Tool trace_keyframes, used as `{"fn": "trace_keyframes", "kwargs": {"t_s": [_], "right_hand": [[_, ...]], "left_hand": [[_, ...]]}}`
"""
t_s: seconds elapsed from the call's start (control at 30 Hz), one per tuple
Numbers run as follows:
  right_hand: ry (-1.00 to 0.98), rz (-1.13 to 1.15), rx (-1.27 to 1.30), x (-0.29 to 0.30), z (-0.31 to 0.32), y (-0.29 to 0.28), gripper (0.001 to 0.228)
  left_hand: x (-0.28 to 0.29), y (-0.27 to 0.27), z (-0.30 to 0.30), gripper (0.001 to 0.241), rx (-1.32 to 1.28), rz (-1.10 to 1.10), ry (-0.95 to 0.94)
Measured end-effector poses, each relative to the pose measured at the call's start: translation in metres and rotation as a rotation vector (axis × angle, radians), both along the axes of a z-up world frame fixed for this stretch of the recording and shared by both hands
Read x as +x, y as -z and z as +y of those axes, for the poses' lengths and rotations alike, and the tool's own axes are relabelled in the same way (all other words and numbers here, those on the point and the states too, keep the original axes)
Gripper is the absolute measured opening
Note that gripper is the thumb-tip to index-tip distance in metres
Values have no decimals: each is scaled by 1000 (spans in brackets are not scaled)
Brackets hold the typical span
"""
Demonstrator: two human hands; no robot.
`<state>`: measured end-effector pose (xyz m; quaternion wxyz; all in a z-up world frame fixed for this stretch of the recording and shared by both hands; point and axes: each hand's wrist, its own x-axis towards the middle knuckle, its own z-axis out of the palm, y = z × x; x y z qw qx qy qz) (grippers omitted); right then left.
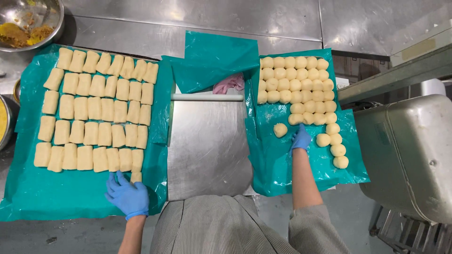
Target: Rolling out small pieces of dough with a rolling pin and folding them into rectangular shapes.
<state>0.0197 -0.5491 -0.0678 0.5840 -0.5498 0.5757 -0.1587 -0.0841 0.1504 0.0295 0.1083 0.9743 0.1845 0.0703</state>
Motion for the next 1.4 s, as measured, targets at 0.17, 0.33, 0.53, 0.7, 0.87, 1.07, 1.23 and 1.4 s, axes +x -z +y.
{"fn": "trace_keyframes", "kwargs": {"t_s": [0.17,0.33,0.53,0.7,0.87,1.07,1.23,1.4], "right_hand": [[41,-14,-154,53,10,1,42],[341,-421,-515,117,31,106,25],[-83,-420,790,198,50,153,29],[-264,-324,891,195,100,13,43],[-216,-555,131,127,185,-30,36],[-998,-421,93,0,333,-79,48],[-1035,-342,239,-57,362,-69,64],[-928,-206,108,-65,357,-33,54]], "left_hand": [[27,-60,-38,60,-129,-187,116],[31,-65,-59,49,-289,-276,144],[32,-71,-65,46,-339,-285,165],[39,-64,-64,41,-408,-282,153],[62,-74,-93,40,-704,-280,239],[83,2,-149,40,-1256,-116,368],[64,72,-170,35,-1294,63,308],[60,74,-181,29,-1060,50,318]]}}
